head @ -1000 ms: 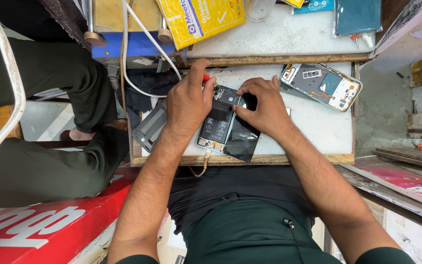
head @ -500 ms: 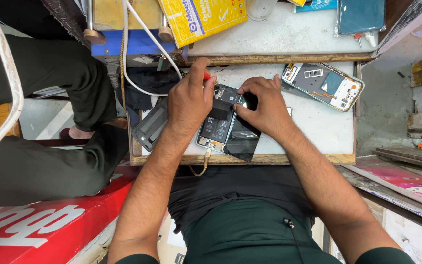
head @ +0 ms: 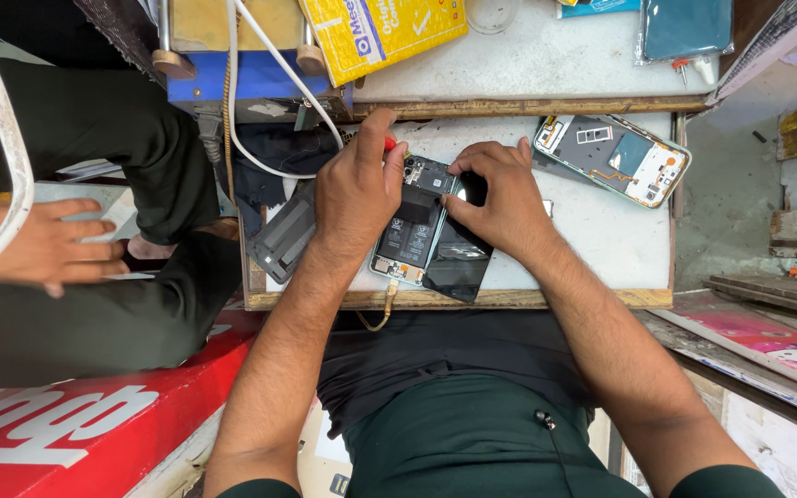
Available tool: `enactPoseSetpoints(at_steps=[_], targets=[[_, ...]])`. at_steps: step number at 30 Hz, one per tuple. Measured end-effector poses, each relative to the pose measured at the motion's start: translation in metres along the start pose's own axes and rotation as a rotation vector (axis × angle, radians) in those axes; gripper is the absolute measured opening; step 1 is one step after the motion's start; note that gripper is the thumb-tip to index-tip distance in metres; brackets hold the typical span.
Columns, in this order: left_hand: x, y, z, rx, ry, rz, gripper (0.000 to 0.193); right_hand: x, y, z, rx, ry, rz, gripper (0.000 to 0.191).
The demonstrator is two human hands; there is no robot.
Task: The person uses a red-handled screwdriver to remove screws from a disassembled smartphone on a workbench, then detaches a metal bracket and sets it aside. The person briefly picks up a different smartphone to show its screen before returning to the disassembled device.
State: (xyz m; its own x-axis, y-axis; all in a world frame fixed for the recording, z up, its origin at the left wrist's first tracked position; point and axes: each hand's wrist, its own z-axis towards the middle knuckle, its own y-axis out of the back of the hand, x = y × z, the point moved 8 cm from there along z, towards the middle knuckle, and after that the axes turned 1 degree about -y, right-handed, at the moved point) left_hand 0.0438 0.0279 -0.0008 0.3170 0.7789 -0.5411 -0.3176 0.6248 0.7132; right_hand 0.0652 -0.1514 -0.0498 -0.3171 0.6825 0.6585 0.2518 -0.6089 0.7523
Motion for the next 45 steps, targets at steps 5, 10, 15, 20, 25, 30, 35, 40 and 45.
enactPoseSetpoints(at_steps=[5,10,15,20,25,30,35,40,45], targets=[[-0.004,0.001,0.003,0.03,0.014,-0.062,0.047,0.0,0.0,0.0,-0.011,0.014,0.011,0.034],[-0.005,-0.004,0.01,0.137,0.014,-0.049,0.043,0.0,0.0,-0.001,-0.018,0.015,0.015,0.035],[-0.007,-0.004,0.013,0.107,-0.01,-0.03,0.041,0.002,0.001,-0.001,-0.022,0.035,0.01,0.036],[-0.003,-0.008,0.012,0.11,0.044,0.032,0.039,-0.002,-0.001,-0.001,-0.047,0.011,0.01,0.035],[-0.001,-0.011,0.019,0.131,-0.006,-0.094,0.036,-0.001,0.001,-0.002,-0.099,0.062,0.015,0.034],[0.01,-0.015,0.018,0.134,0.097,0.02,0.038,-0.004,0.0,-0.001,-0.1,0.045,0.014,0.034],[0.003,-0.015,0.016,0.089,0.041,-0.004,0.036,-0.005,0.0,-0.001,-0.094,0.05,0.009,0.035],[0.001,-0.013,0.014,0.083,-0.001,-0.06,0.042,-0.004,0.002,-0.002,-0.106,0.072,0.008,0.035],[0.003,-0.006,0.011,0.026,0.053,0.007,0.05,-0.007,0.002,-0.002,-0.098,0.021,0.015,0.034]])
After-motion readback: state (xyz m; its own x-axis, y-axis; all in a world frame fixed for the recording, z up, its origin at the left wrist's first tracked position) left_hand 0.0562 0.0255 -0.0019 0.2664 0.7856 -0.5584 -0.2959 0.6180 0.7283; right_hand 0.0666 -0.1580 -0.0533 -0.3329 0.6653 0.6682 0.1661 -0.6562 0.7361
